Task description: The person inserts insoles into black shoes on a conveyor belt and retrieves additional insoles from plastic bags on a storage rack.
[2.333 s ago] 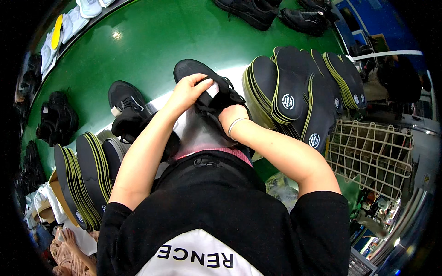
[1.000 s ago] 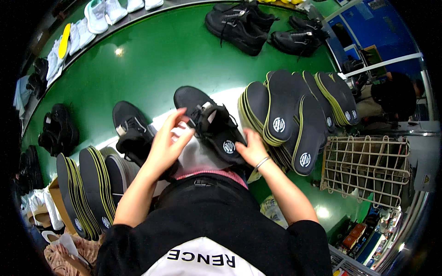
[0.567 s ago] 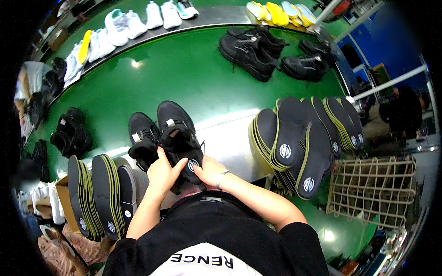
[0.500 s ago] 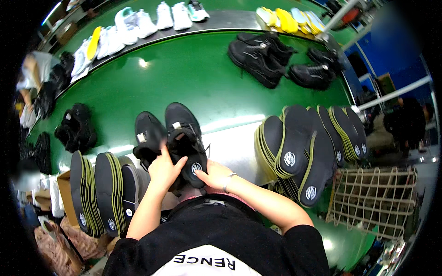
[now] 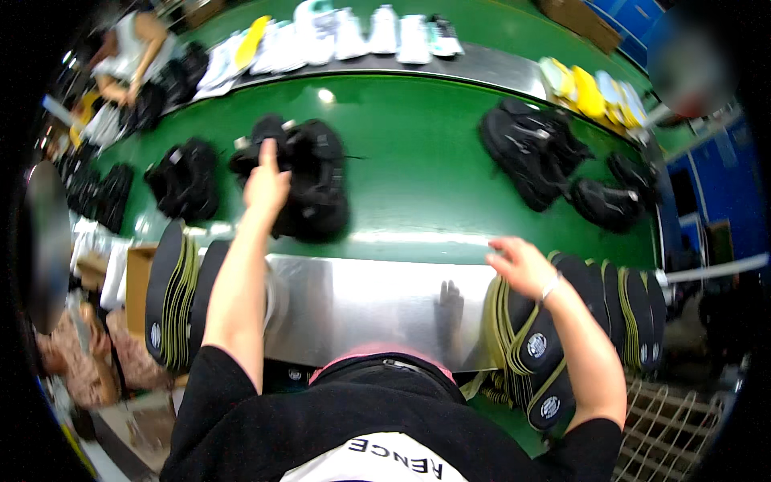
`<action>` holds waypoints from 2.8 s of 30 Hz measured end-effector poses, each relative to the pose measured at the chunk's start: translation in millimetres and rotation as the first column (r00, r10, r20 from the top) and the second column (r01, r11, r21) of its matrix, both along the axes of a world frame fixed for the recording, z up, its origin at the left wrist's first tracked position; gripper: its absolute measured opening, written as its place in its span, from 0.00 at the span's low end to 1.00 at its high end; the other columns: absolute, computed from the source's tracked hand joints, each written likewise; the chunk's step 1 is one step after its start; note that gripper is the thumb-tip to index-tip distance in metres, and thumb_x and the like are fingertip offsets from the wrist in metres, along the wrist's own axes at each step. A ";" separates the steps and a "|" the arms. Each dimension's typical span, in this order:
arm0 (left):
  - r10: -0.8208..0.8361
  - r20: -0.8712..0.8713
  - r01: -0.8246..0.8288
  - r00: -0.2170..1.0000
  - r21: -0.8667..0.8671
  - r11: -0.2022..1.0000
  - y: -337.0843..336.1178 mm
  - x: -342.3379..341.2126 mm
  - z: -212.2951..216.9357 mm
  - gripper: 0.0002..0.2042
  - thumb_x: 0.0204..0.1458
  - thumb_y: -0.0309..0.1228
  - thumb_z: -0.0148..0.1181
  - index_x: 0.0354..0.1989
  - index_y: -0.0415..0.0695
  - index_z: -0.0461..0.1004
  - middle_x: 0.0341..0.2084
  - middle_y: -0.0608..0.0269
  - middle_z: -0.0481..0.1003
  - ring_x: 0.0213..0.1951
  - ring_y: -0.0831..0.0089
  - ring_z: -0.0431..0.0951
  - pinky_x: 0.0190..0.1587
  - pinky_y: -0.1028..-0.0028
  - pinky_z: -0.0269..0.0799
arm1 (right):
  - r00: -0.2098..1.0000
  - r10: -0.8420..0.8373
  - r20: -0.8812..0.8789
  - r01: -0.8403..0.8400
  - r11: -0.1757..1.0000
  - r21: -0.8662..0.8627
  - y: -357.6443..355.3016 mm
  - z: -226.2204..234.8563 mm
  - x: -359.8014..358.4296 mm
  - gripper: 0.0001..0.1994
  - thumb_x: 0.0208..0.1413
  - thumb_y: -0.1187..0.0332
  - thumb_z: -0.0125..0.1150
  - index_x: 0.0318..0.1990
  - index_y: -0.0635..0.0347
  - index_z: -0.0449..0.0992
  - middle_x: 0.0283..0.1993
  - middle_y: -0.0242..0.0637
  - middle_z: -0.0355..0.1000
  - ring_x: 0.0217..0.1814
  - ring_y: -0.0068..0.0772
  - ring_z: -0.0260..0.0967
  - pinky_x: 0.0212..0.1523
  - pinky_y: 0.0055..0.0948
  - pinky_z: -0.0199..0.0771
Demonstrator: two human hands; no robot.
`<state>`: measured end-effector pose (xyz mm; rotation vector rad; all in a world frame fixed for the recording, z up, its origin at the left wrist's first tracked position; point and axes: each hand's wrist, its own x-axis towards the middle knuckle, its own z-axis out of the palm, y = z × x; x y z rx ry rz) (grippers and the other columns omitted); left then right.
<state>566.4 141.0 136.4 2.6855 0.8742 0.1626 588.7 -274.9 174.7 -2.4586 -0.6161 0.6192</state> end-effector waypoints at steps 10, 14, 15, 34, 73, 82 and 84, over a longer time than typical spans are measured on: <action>-0.501 0.303 0.545 0.811 -0.076 0.835 -124.3 -94.5 -84.1 0.16 0.43 0.27 0.51 0.43 0.36 0.65 0.39 0.49 0.68 0.43 0.54 0.66 0.47 0.64 0.61 | 0.749 -0.379 0.544 0.584 0.765 -0.271 -101.5 -60.5 156.8 0.15 0.43 0.62 0.54 0.39 0.58 0.69 0.44 0.45 0.62 0.49 0.45 0.59 0.46 0.37 0.63; -0.733 0.113 0.741 0.670 -0.047 0.670 -159.9 -129.2 -111.6 0.17 0.41 0.33 0.55 0.41 0.44 0.67 0.39 0.58 0.67 0.42 0.61 0.66 0.43 0.64 0.60 | 0.724 -0.366 0.585 0.625 0.706 -0.332 -94.4 -72.7 190.8 0.21 0.38 0.58 0.59 0.42 0.55 0.68 0.57 0.43 0.51 0.61 0.43 0.44 0.53 0.42 0.54; -0.758 0.095 0.761 0.645 0.015 0.649 -163.5 -130.8 -115.7 0.17 0.40 0.34 0.55 0.41 0.44 0.67 0.39 0.59 0.66 0.43 0.62 0.65 0.43 0.64 0.59 | 0.751 -0.325 0.574 0.600 0.699 -0.389 -91.5 -73.1 195.5 0.22 0.37 0.58 0.60 0.42 0.54 0.69 0.59 0.45 0.48 0.62 0.45 0.40 0.55 0.42 0.50; -0.748 0.137 0.747 0.650 0.065 0.661 -150.0 -138.3 -138.6 0.18 0.41 0.40 0.53 0.42 0.48 0.67 0.42 0.65 0.65 0.45 0.69 0.64 0.45 0.68 0.57 | 0.911 0.071 0.406 0.263 0.657 -0.706 -77.3 -90.0 265.2 0.20 0.34 0.57 0.57 0.36 0.58 0.72 0.41 0.41 0.69 0.46 0.39 0.64 0.54 0.48 0.48; -0.451 0.710 0.760 0.541 -0.183 0.623 -178.5 -109.9 -75.8 0.21 0.40 0.29 0.55 0.43 0.44 0.55 0.28 0.54 0.65 0.33 0.56 0.66 0.37 0.64 0.60 | 0.692 0.183 0.698 -0.281 0.959 0.027 105.1 -8.2 -129.3 0.14 0.43 0.71 0.54 0.39 0.64 0.66 0.38 0.49 0.65 0.41 0.50 0.61 0.43 0.37 0.61; -0.170 0.545 0.550 0.821 -0.673 0.495 -147.8 -82.4 -70.5 0.19 0.41 0.33 0.55 0.42 0.40 0.60 0.32 0.50 0.71 0.33 0.61 0.74 0.37 0.69 0.68 | 0.910 -0.037 -0.413 0.123 0.975 0.184 111.4 -53.8 -35.9 0.08 0.46 0.66 0.55 0.31 0.61 0.71 0.17 0.27 0.62 0.19 0.20 0.57 0.21 0.21 0.58; -0.033 0.582 0.543 0.813 -0.735 0.406 -148.7 -70.4 -94.1 0.18 0.40 0.26 0.56 0.41 0.39 0.59 0.29 0.57 0.69 0.29 0.70 0.71 0.35 0.72 0.68 | 0.865 -0.056 -0.499 0.202 0.949 0.244 118.3 -58.0 -32.1 0.08 0.46 0.64 0.56 0.30 0.60 0.71 0.18 0.24 0.61 0.18 0.16 0.53 0.18 0.18 0.53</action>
